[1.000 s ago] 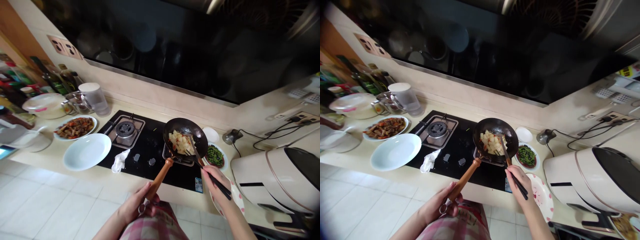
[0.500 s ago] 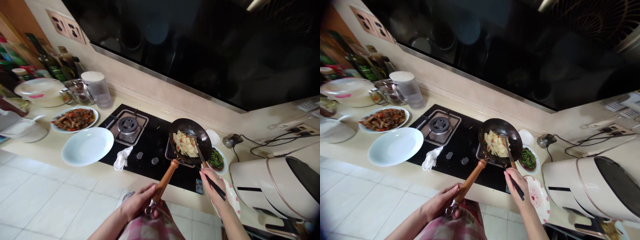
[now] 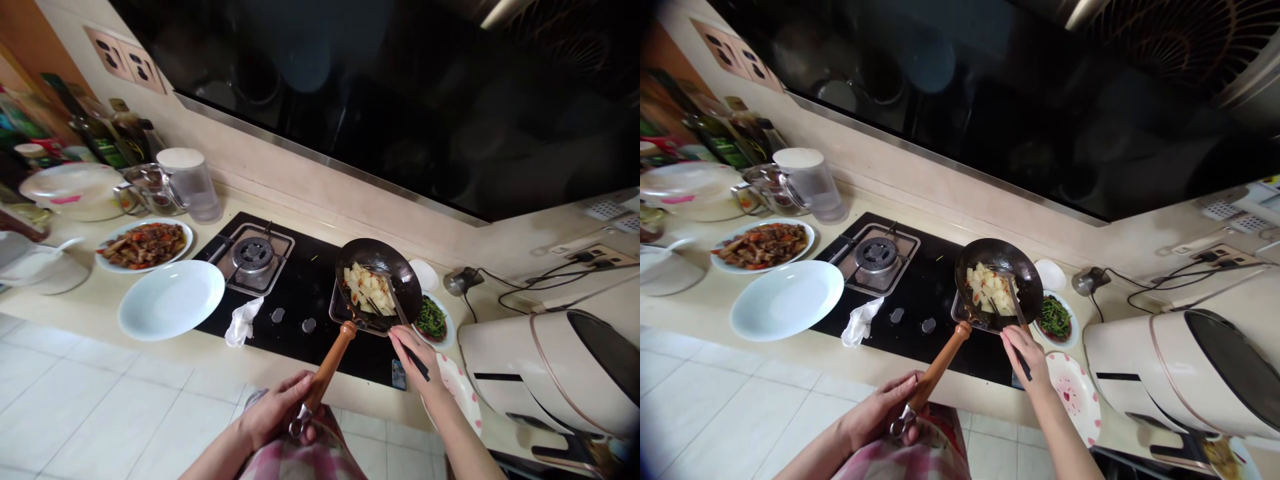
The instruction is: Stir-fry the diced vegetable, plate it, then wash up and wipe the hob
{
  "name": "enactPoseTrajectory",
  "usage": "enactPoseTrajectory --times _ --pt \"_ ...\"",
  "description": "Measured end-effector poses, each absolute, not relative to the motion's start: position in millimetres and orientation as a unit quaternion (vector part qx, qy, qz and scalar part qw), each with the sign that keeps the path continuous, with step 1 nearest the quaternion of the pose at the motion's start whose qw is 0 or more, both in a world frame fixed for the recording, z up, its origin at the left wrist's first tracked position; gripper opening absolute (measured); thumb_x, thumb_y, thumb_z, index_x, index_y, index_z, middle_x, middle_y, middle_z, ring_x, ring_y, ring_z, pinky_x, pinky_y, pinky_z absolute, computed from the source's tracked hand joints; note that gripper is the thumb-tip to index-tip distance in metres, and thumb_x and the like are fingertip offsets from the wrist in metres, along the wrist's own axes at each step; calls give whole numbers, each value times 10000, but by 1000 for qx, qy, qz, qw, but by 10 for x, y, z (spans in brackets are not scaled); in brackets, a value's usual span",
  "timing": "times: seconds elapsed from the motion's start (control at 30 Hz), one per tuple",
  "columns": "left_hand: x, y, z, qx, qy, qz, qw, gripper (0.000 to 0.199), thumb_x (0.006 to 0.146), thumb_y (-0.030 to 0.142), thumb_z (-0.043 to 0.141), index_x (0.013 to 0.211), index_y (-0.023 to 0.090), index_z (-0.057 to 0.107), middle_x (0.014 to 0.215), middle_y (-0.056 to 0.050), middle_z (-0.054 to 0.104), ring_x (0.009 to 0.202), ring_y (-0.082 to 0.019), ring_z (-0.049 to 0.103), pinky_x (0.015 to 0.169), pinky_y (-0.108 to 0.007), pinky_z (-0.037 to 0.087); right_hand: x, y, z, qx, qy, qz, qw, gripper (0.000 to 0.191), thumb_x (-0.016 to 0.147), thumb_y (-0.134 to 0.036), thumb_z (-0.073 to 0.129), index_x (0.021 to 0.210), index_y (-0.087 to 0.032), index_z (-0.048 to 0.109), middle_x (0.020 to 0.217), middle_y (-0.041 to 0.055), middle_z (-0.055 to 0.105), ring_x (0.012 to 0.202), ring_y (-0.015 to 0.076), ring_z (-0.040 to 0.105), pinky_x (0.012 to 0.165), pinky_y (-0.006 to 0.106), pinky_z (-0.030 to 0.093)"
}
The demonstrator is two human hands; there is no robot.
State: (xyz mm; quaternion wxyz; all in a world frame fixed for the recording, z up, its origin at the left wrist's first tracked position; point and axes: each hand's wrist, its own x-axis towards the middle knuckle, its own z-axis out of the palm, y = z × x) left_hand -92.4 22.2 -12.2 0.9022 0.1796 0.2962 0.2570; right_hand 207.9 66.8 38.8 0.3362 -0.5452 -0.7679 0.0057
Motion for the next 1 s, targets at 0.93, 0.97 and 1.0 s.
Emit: enactPoseTrajectory --times 0.93,0.97,1.0 --pt "-890 118 -132 159 333 263 891 356 842 499 562 992 201 436 709 -29 641 468 -153 628 435 -209 392 2278 541 235 -601 -682 -49 414 127 882 -270 559 917 -197 657 873 54 709 803 203 667 773 321 531" --pt "-887 117 -134 162 335 265 890 360 838 503 565 987 201 438 711 -34 646 470 -158 630 432 -210 391 2251 558 229 -597 -684 -51 416 132 884 -273 555 919 -195 657 881 62 708 810 206 666 776 329 532" --pt "-884 116 -138 166 337 265 888 370 832 507 570 995 201 439 709 -37 649 469 -163 630 427 -212 389 2223 578 226 -593 -688 -52 416 140 888 -278 548 917 -194 656 881 67 707 811 208 666 775 335 534"
